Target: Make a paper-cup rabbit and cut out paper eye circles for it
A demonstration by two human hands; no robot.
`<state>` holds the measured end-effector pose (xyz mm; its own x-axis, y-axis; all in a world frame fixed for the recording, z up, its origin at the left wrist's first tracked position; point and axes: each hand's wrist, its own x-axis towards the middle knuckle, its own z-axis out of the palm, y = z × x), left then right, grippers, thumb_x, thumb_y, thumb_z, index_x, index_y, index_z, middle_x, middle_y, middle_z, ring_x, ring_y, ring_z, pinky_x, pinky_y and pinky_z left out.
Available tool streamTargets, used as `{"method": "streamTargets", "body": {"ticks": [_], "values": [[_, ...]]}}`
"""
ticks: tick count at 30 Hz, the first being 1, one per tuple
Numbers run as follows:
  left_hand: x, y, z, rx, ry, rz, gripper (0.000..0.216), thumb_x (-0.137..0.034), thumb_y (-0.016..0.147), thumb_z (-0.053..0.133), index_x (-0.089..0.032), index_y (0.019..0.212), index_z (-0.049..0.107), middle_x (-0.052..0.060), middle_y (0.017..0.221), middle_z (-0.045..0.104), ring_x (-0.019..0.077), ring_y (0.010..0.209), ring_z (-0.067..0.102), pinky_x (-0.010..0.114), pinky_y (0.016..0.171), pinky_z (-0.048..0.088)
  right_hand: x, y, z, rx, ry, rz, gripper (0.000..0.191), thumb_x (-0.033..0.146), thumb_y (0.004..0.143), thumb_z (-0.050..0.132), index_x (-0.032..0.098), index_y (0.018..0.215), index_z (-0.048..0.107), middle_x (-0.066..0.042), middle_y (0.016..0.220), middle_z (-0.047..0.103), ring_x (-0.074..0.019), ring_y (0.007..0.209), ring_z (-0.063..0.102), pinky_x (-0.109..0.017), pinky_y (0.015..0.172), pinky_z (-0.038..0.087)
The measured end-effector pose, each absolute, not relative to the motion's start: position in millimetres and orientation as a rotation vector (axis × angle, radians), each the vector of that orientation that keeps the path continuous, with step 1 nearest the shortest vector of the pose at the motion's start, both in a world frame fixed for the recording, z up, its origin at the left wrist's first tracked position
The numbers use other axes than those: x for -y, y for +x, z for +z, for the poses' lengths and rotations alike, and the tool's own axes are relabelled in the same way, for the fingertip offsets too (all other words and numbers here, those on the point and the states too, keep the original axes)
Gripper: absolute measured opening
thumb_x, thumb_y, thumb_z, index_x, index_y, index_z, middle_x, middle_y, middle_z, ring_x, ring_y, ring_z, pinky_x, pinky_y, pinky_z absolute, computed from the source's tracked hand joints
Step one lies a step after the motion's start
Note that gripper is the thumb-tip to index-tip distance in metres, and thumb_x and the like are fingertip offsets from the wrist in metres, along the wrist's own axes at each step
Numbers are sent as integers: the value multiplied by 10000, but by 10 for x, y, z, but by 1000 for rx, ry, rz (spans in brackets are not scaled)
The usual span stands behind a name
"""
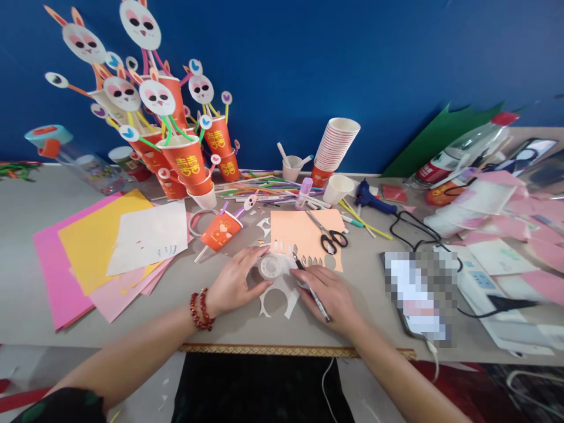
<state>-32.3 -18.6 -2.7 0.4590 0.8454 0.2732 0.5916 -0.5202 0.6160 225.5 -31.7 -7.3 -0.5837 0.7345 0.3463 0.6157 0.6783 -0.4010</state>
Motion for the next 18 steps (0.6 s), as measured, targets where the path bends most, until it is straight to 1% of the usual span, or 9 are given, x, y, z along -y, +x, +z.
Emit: {"method": "streamTargets", "body": {"ticks": [4, 9, 13, 18], "values": [[195, -296, -2, -1171, 2292, 776, 575, -360, 869, 631, -227, 1375, 393, 109, 1325, 549, 267, 1249, 493, 441, 1066, 420, 313, 2262, -72, 2393, -1047, 354, 325, 161, 914, 502, 206, 1234, 540, -111, 1035, 682, -259, 965, 618, -425, 848, 520], [216, -245, -10, -1053, 2355, 720, 570, -376, 847, 661, -215, 1350, 447, 105, 1285, 587, 273, 1217, 510, 449, 1074, 397, 314, 2256, -66, 2365, -1060, 380, 323, 149, 911, 491, 213, 1222, 550, -109, 1003, 689, -255, 929, 634, -411, 806, 533], [244, -189, -44, -952, 2432, 671, 556, -403, 871, 636, -205, 1359, 457, 103, 1304, 576, 268, 1233, 486, 436, 1084, 378, 306, 2261, -98, 2328, -1039, 395, 347, 118, 907, 478, 216, 1234, 544, -103, 1020, 695, -244, 929, 644, -400, 821, 530], [244, -157, -76, -982, 2475, 626, 513, -431, 887, 613, -199, 1331, 503, 113, 1300, 559, 269, 1213, 482, 436, 1058, 390, 299, 2271, -128, 2298, -1006, 424, 371, 105, 908, 473, 219, 1257, 530, -97, 1034, 697, -237, 925, 652, -387, 817, 534]]}}
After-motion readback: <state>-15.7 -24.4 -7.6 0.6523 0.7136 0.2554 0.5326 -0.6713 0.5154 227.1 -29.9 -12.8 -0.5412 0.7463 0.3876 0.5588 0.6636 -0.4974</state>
